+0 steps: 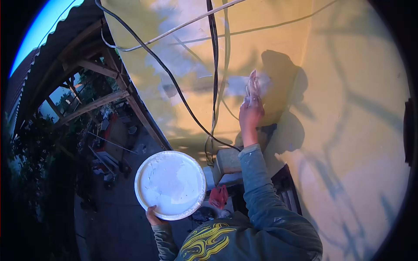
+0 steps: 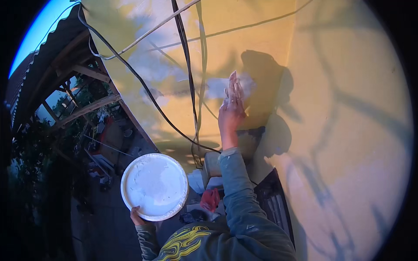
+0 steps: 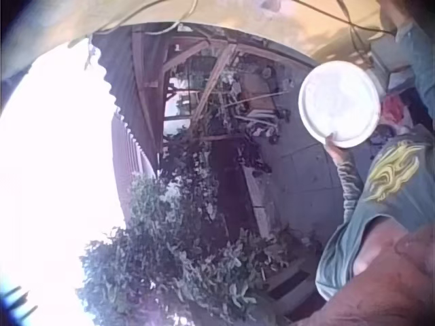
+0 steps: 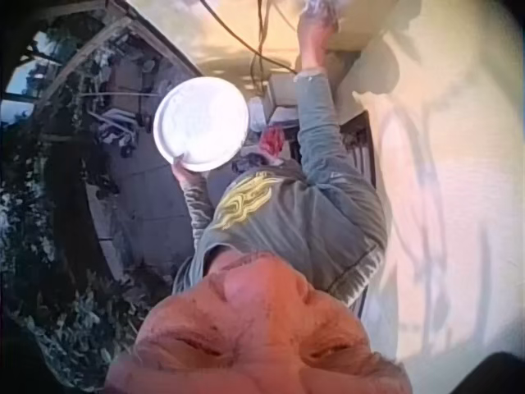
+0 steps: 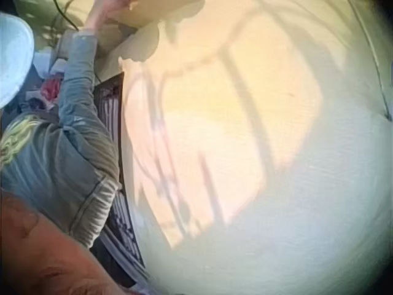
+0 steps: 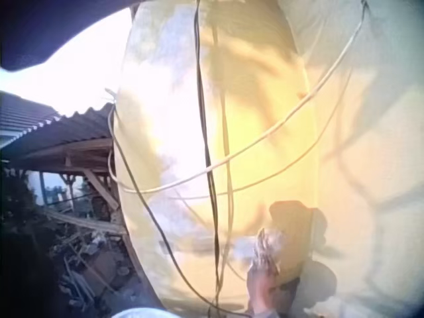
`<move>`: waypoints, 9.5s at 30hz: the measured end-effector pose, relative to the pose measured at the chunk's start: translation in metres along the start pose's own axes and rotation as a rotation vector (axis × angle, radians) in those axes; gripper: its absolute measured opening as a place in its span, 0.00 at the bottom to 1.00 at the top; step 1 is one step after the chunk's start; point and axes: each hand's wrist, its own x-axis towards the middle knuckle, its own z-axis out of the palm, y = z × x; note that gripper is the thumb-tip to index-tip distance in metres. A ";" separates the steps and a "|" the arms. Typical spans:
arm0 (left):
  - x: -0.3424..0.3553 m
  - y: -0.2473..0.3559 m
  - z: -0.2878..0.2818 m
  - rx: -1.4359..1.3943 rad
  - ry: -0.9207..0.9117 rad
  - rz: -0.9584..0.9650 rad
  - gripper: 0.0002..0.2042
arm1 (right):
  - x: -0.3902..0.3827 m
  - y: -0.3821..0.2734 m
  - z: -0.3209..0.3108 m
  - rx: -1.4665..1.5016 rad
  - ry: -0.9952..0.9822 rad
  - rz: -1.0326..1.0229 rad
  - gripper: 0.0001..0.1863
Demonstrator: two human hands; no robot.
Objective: Apply plaster to a wall using a spatula.
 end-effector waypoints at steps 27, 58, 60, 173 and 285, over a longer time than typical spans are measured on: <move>-0.011 0.008 0.003 -0.058 0.072 -0.001 0.26 | 0.027 0.012 -0.050 -0.146 -0.091 -0.332 0.26; -0.007 0.004 0.001 -0.047 0.023 -0.030 0.19 | 0.039 0.052 -0.073 -0.167 0.109 -0.158 0.21; -0.006 0.009 0.001 -0.043 0.026 -0.023 0.18 | 0.000 0.026 -0.056 -0.126 -0.059 -0.300 0.22; -0.018 0.001 -0.026 0.127 0.112 0.109 0.25 | -0.050 -0.114 0.077 1.238 -0.246 0.840 0.16; -0.008 -0.044 -0.037 0.080 0.464 0.196 0.25 | -0.030 -0.049 0.110 0.509 -0.103 0.426 0.14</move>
